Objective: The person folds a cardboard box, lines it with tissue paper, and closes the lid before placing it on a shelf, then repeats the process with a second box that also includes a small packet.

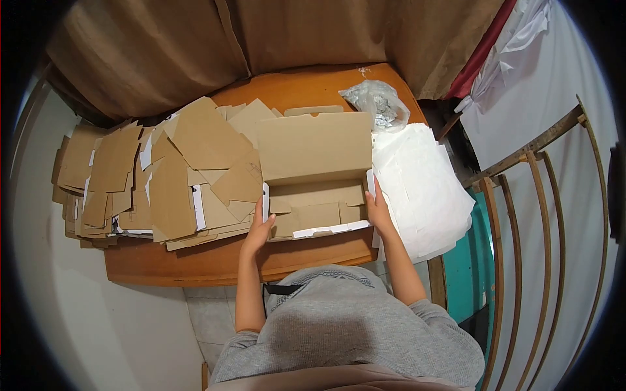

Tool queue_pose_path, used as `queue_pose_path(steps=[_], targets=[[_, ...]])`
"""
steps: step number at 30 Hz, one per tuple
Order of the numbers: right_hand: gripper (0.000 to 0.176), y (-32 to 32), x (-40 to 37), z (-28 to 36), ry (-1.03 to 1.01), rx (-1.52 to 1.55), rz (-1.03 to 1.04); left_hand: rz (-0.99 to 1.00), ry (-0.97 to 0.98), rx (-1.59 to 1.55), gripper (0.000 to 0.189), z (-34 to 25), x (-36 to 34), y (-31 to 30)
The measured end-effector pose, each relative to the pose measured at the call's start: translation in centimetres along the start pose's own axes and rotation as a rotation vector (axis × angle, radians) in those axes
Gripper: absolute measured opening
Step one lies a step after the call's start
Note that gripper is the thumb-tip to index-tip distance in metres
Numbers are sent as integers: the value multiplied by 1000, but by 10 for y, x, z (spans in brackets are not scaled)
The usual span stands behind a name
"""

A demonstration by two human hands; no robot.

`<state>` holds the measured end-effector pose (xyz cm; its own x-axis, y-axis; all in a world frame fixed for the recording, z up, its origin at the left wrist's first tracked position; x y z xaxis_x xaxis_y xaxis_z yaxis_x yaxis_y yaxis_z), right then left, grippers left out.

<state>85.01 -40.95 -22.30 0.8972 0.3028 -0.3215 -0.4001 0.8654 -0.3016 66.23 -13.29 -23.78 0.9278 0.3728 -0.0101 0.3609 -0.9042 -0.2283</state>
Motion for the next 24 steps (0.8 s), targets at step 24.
queue_pose_path(steps=[24], targets=[[61,7,-53,54,-340,-647,-275,-36,395,1127,48,-96,-19,32]])
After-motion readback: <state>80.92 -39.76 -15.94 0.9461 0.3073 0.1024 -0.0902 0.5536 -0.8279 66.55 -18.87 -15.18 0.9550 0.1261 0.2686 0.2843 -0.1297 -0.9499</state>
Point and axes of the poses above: each hand's wrist, its own x-axis towards the middle knuckle, its own y-axis out of the palm, z = x × y, the point moved 9 cm from there along x, towards the middle knuckle, and after that the axes turned 12 degrees about y, right-handed, at the moved point
